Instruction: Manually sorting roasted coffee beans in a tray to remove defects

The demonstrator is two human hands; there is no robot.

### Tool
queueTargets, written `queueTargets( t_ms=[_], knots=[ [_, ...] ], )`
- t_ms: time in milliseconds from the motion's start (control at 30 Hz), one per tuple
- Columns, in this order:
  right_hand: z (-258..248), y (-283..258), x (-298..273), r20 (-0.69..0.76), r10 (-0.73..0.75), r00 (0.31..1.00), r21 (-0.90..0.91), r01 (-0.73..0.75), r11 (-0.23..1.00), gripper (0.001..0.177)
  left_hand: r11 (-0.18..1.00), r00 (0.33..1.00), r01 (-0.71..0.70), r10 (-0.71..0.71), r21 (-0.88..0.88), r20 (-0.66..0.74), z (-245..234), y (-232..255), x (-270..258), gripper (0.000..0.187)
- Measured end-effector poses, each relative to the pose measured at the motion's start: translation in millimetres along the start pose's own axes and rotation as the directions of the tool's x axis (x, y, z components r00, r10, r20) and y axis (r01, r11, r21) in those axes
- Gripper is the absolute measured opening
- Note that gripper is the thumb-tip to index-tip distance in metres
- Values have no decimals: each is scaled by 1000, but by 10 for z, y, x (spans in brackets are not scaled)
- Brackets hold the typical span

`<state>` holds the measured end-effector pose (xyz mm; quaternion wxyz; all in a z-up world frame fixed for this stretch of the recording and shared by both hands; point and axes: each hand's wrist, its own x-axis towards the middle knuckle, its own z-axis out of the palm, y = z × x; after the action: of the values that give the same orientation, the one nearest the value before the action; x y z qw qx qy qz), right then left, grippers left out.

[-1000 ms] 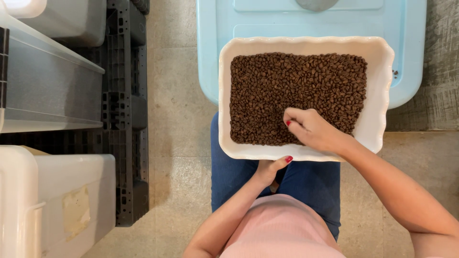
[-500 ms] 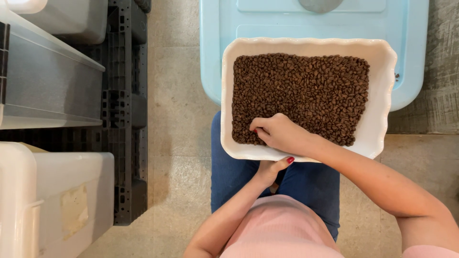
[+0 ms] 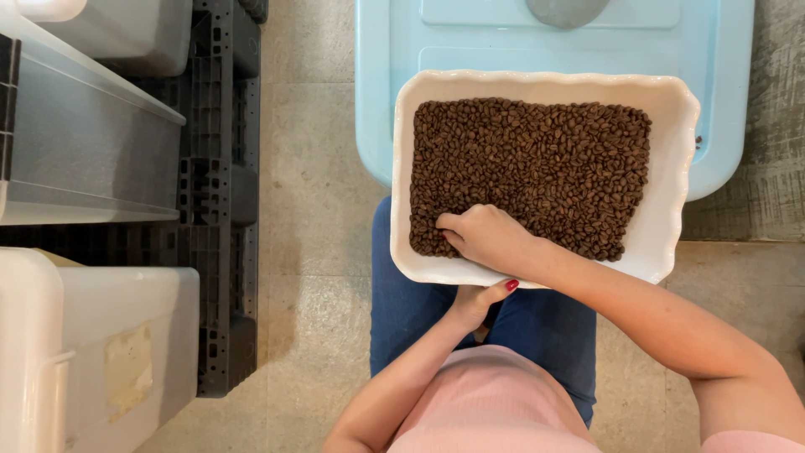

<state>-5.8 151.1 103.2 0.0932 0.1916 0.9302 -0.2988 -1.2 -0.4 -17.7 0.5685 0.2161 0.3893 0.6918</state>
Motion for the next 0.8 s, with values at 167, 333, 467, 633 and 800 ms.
queueTargets(
  t_ms=[167,333,467,633,800],
  knots=[
    [193,137,61,-25,-23,999,-49,22,999,25,1000,1000,13,-13,21,3,-20,3,11,55],
    [25,52,-11,-57,-20,998,18,21,1000,19,1000,1000,3,-3,28,4,-14,10,21,56],
    [-380,-225,-208,-59,79,995,379,-51,924,11,999,1000,10,-10,38,6,-37,-25,6,56],
    [-469,-122,-393,3,211,978,710,-151,688,13,998,999,43,-43,49,0,5,26,-4,56],
    [-473,62,-494,137,350,927,950,-223,219,12,997,998,56,-56,58,-14,48,146,12,59]
  ],
)
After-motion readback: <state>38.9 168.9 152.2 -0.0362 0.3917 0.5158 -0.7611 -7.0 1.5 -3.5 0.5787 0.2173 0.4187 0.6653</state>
